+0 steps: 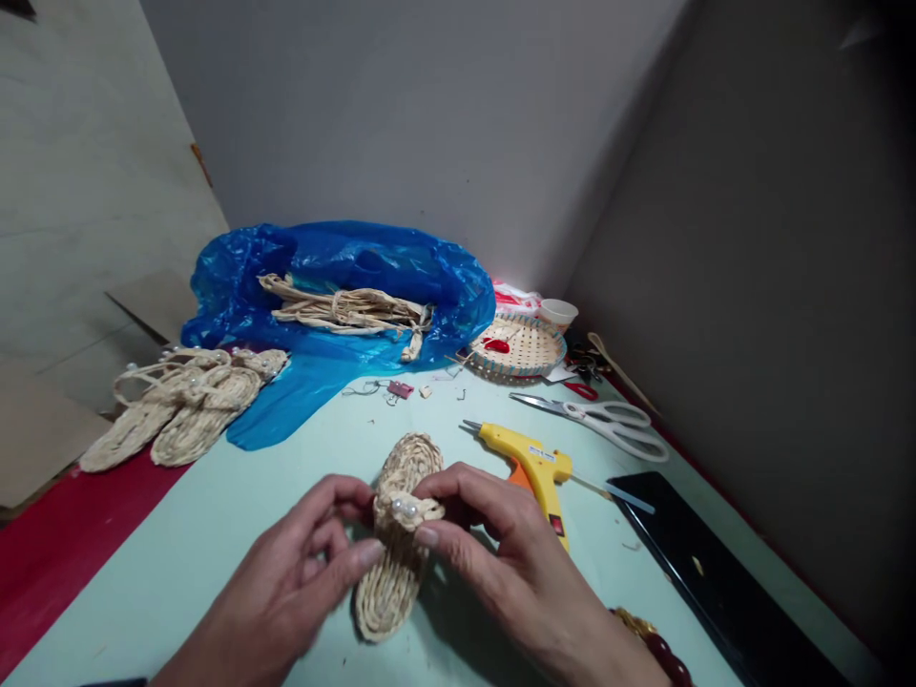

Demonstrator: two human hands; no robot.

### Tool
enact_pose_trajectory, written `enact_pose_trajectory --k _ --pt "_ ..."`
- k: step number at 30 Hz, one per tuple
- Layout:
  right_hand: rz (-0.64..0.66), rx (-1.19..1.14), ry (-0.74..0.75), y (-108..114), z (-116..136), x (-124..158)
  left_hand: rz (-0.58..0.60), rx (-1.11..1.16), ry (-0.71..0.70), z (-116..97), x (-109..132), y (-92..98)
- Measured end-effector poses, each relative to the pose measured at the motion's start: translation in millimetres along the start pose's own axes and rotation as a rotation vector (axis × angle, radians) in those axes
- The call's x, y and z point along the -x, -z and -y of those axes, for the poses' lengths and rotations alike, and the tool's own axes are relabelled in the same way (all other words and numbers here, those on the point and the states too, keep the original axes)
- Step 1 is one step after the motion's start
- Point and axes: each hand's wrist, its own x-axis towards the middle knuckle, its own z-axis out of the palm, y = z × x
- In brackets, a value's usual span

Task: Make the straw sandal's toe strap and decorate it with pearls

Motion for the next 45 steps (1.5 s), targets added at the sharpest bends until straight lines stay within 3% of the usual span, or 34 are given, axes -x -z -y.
enact_pose_trajectory --k 2,3,6,9,15,19,26,34,39,45 --pt "0.035 -0.041 -0.033 -1 -1 -1 -0.197 -0.128 -0.103 -6 1 4.4" --pt "0.057 -0.061 -0.041 -2 -1 0 -0.235 -0.189 -0.174 -7 1 6.5" --pt "0.097 -0.080 -0.044 -4 -3 2 -0.119 -0.257 -0.277 -9 1 10.5" --pt "0.104 -0.056 -0.049 -5 -4 5 0.062 -0.158 -0.142 -5 1 10.2" --pt "0.138 -0.057 -0.134 -5 -2 7 0.165 -0.055 0.013 -3 0 11.2" --pt "0.129 0.034 -0.130 -4 2 5 0.208 -0.003 0.090 -6 -1 12.4" --pt "-0.009 0.135 0.125 -3 1 7 0.177 0.004 0.153 -16 -1 5.9" --pt "0.033 0.125 0.201 -4 0 8 0.216 -0.009 0.169 -13 -2 3.9" --pt "0.057 0.233 0.281 -4 5 7 0.199 -0.053 0.030 -6 -1 4.2" --pt "0.059 0.364 0.338 -7 12 13 0.260 -0.216 -0.070 -4 -1 5.4"
